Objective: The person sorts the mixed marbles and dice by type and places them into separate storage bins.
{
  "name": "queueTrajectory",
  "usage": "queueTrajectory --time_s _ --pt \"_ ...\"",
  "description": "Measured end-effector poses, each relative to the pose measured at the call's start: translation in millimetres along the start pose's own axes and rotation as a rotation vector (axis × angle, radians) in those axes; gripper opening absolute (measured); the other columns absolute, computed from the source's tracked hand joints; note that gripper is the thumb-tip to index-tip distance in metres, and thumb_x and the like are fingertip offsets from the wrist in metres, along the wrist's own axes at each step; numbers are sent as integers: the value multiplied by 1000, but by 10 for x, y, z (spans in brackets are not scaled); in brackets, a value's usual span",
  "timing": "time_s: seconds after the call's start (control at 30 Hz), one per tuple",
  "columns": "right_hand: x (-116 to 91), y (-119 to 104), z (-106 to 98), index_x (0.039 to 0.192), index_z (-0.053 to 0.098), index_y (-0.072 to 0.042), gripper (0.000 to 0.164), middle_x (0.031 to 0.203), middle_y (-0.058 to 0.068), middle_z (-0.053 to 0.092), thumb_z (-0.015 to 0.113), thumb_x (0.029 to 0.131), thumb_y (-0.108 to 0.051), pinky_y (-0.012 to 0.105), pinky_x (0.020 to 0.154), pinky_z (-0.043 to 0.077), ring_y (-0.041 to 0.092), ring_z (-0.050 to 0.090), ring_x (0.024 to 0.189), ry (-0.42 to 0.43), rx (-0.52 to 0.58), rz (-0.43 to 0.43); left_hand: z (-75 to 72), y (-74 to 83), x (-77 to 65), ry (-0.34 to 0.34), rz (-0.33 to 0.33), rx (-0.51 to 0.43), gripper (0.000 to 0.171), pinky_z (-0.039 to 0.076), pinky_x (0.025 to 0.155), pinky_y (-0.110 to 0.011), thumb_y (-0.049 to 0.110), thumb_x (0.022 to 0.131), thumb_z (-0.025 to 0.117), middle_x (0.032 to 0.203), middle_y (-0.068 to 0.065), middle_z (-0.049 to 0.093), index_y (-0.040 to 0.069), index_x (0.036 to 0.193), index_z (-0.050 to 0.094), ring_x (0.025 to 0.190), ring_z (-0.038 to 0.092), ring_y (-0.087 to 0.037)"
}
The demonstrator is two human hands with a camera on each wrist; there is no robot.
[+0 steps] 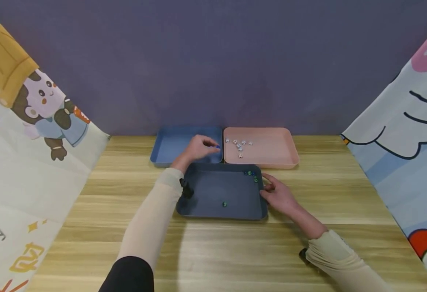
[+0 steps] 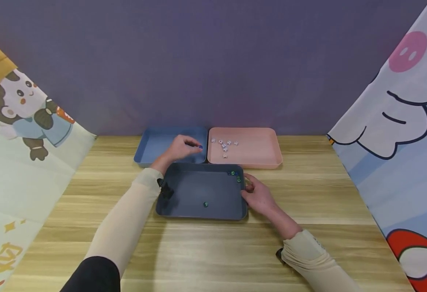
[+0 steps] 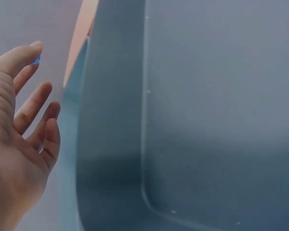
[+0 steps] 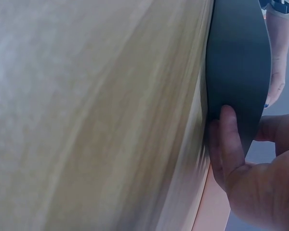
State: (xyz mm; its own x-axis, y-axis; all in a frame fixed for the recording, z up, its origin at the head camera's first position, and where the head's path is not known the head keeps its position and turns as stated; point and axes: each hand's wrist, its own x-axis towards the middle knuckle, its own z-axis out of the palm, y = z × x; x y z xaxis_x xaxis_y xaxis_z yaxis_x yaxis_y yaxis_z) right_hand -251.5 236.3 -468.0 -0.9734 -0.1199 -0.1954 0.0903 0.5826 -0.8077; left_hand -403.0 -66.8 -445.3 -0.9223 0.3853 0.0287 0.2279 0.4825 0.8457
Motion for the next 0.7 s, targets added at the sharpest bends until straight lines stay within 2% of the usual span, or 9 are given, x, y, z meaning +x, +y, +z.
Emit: queueTrajectory --time_s 0.17,0.33,0.53,0.7 --pt "3 -1 9 150 36 -7 62 107 20 63 61 93 -9 33 58 53 20 63 76 4 -5 9 28 -33 -22 29 -51 6 25 45 94 -46 34 86 76 125 -3 59 17 105 77 120 51 -25" --pt "7 12 16 150 36 -8 63 107 20 62 62 93 -9 33 59 54 20 63 76 1 -2 14 53 -75 -9 58 -53 15 25 42 98 -48 34 85 77 134 -8 55 18 103 77 125 47 -25" --pt "9 22 19 150 36 -10 63 107 20 62 62 93 -9 33 57 54 21 63 75 -1 15 19 86 -121 24 69 -21 21 30 42 99 -47 33 85 77 128 -4 59 16 109 76 123 50 -23" --pt "17 27 17 151 35 -9 63 107 20 61 61 93 -8 34 57 55 22 63 77 -4 38 25 105 -110 46 63 22 21 28 45 94 -43 32 87 75 115 0 65 13 108 75 115 55 -23"
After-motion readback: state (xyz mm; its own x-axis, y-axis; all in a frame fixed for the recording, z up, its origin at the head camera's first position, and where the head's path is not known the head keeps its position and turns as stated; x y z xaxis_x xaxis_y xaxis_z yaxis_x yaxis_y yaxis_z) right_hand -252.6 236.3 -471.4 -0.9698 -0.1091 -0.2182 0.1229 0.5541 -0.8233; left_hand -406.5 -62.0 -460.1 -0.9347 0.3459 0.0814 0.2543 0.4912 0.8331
